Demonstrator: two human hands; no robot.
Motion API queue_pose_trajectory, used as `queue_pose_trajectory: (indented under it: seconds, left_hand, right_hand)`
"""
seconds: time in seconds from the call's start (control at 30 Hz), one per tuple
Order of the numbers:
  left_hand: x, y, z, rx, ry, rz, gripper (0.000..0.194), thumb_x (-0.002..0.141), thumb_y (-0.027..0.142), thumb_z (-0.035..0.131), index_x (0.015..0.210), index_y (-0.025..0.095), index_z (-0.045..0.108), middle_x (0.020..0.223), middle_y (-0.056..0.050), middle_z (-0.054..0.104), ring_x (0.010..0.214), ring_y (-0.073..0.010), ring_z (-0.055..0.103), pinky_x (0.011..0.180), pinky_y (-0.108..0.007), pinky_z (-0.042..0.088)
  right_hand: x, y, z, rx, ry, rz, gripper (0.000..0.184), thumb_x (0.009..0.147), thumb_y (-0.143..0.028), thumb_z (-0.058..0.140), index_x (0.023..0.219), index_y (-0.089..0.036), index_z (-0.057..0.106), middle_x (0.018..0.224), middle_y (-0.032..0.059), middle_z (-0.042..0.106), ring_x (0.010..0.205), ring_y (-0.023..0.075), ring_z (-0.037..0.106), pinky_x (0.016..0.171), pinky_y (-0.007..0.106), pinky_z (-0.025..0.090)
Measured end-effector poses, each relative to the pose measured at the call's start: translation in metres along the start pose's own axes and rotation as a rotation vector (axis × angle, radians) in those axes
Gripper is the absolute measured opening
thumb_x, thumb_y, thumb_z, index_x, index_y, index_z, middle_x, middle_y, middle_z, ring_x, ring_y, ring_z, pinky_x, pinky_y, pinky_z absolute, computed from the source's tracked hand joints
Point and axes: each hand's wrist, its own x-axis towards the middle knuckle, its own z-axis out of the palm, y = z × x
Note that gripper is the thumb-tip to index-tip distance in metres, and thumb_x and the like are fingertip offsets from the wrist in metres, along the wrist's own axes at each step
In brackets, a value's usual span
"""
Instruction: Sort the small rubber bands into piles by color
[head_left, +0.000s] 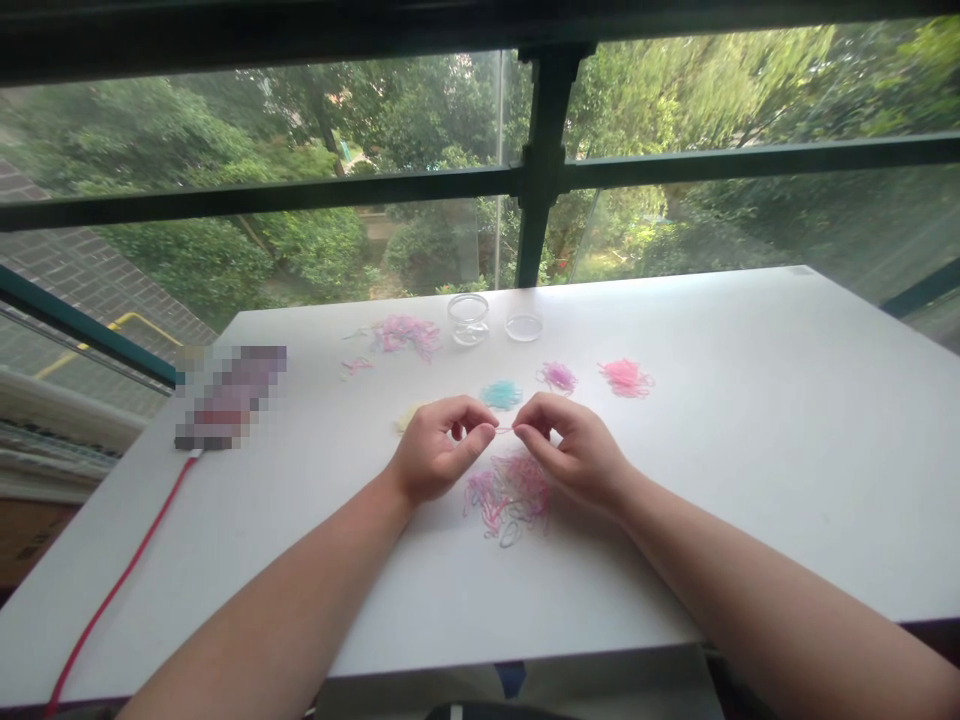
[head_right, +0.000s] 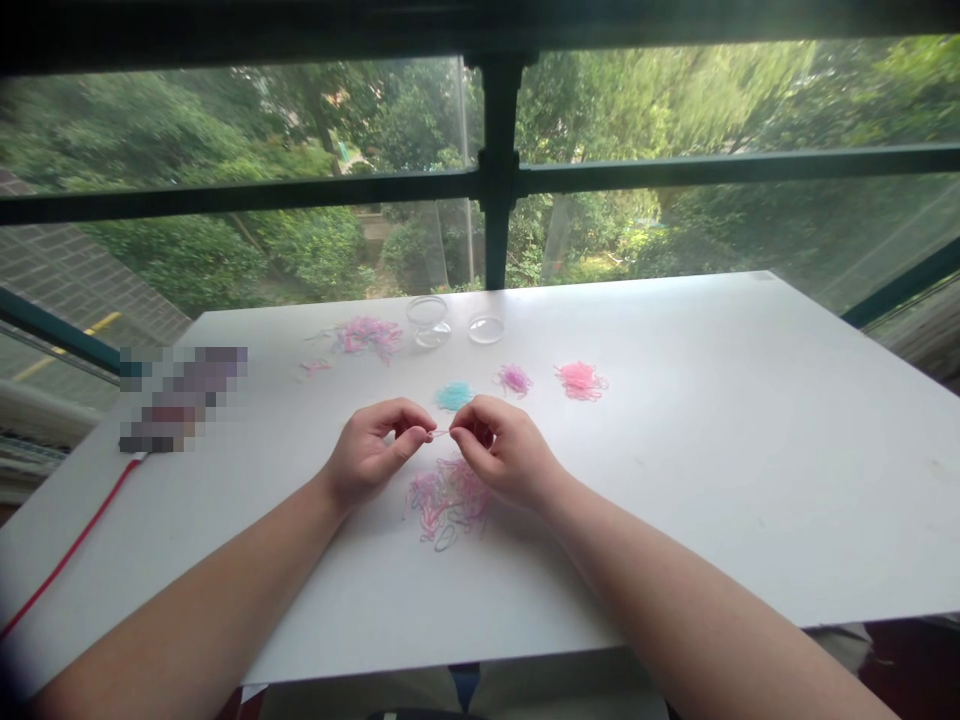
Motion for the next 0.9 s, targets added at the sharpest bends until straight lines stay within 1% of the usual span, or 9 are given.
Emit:
queue_pose_trajectory:
  seconds: [0.13, 0.23, 0.47, 0.9]
  left_hand:
    - [0.0004, 0.0028, 0.0006, 0.036, 0.007, 0.042, 0.013, 0.081, 0.027, 0.059, 0.081, 0.015, 0.064, 0.071, -0.003, 0.064, 0.062, -0.0110, 0.054, 0.059, -0.023, 0.043]
    - [0.0009, 0.0046, 0.0015, 0.062, 0.027, 0.047, 0.010, 0.080, 0.023, 0.059, 0.078, 0.015, 0.064, 0.068, -0.001, 0.063, 0.060, -0.0099, 0.053, 0.058, -0.022, 0.042]
    - [0.0009, 0.0044, 0.0012, 0.064, 0.021, 0.015, 0.011, 0.081, 0.022, 0.057, 0.076, 0.014, 0.063, 0.067, -0.001, 0.062, 0.061, -0.0101, 0.053, 0.058, -0.022, 0.042]
    - [0.0011, 0.0054, 0.0016, 0.073, 0.027, 0.025, 0.011, 0.080, 0.020, 0.056, 0.074, 0.014, 0.063, 0.065, -0.001, 0.062, 0.060, -0.0100, 0.052, 0.058, -0.022, 0.042]
  right_hand:
    - [0.0006, 0.0000, 0.0001, -0.002, 0.002, 0.014, 0.007, 0.080, -0.015, 0.053, 0.074, -0.018, 0.055, 0.064, -0.0007, 0.054, 0.058, 0.0105, 0.046, 0.055, 0.024, 0.038]
    - [0.0009, -0.0007, -0.0004, -0.001, 0.005, 0.018, 0.007, 0.080, -0.016, 0.054, 0.074, -0.018, 0.055, 0.064, -0.0006, 0.054, 0.057, 0.0104, 0.046, 0.055, 0.024, 0.039]
    - [-0.0001, -0.0018, -0.0008, 0.014, -0.001, 0.015, 0.007, 0.080, -0.016, 0.054, 0.073, -0.018, 0.055, 0.063, -0.0012, 0.052, 0.058, 0.0106, 0.046, 0.055, 0.024, 0.039]
    - [0.0007, -0.0016, -0.0020, 0.018, -0.018, 0.009, 0.007, 0.080, -0.014, 0.052, 0.074, -0.018, 0.054, 0.063, -0.0010, 0.052, 0.059, 0.0110, 0.046, 0.056, 0.024, 0.039]
